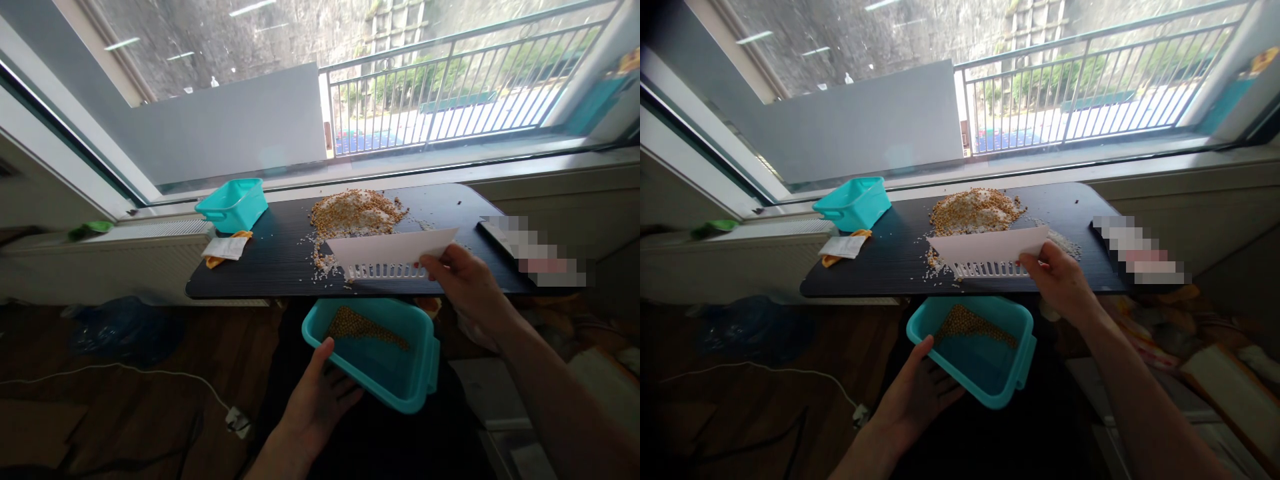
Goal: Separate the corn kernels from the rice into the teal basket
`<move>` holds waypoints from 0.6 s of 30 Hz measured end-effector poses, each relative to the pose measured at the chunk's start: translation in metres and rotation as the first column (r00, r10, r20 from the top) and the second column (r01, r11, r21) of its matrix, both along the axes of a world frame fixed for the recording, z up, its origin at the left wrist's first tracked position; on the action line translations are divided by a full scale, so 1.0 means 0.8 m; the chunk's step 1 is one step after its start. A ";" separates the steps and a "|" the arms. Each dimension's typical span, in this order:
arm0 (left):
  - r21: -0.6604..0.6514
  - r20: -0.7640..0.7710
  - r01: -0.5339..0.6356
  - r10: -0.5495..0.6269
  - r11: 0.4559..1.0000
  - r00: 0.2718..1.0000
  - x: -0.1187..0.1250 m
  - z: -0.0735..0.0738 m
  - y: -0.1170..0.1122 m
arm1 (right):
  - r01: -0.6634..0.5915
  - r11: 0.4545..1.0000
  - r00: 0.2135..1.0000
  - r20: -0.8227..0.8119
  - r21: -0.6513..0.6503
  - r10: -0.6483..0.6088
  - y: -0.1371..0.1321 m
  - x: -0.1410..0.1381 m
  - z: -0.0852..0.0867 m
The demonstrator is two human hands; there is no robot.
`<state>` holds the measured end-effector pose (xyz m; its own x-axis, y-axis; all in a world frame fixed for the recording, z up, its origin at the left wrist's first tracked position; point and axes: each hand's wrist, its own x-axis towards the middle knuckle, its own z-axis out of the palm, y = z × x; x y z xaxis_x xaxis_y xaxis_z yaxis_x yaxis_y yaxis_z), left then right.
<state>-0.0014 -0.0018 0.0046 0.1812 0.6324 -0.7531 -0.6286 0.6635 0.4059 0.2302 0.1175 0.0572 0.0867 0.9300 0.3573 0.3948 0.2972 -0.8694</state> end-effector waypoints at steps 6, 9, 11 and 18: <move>0.024 0.007 0.017 -0.017 1.000 1.000 -0.001 -0.005 0.000 | -0.021 0.999 0.999 0.038 0.033 0.020 -0.001 0.008 0.008; 0.024 0.001 0.017 -0.017 1.000 1.000 -0.002 -0.004 -0.001 | -0.061 0.997 0.996 0.063 0.057 0.058 0.000 -0.002 0.008; 0.018 -0.003 0.018 -0.018 1.000 1.000 -0.002 -0.003 -0.001 | -0.075 0.995 0.994 0.081 0.068 0.070 0.002 -0.005 0.006; 0.031 0.002 0.006 -0.006 0.999 1.000 -0.001 -0.002 -0.002 | -0.074 0.996 0.993 0.091 0.043 0.070 0.007 0.008 0.007</move>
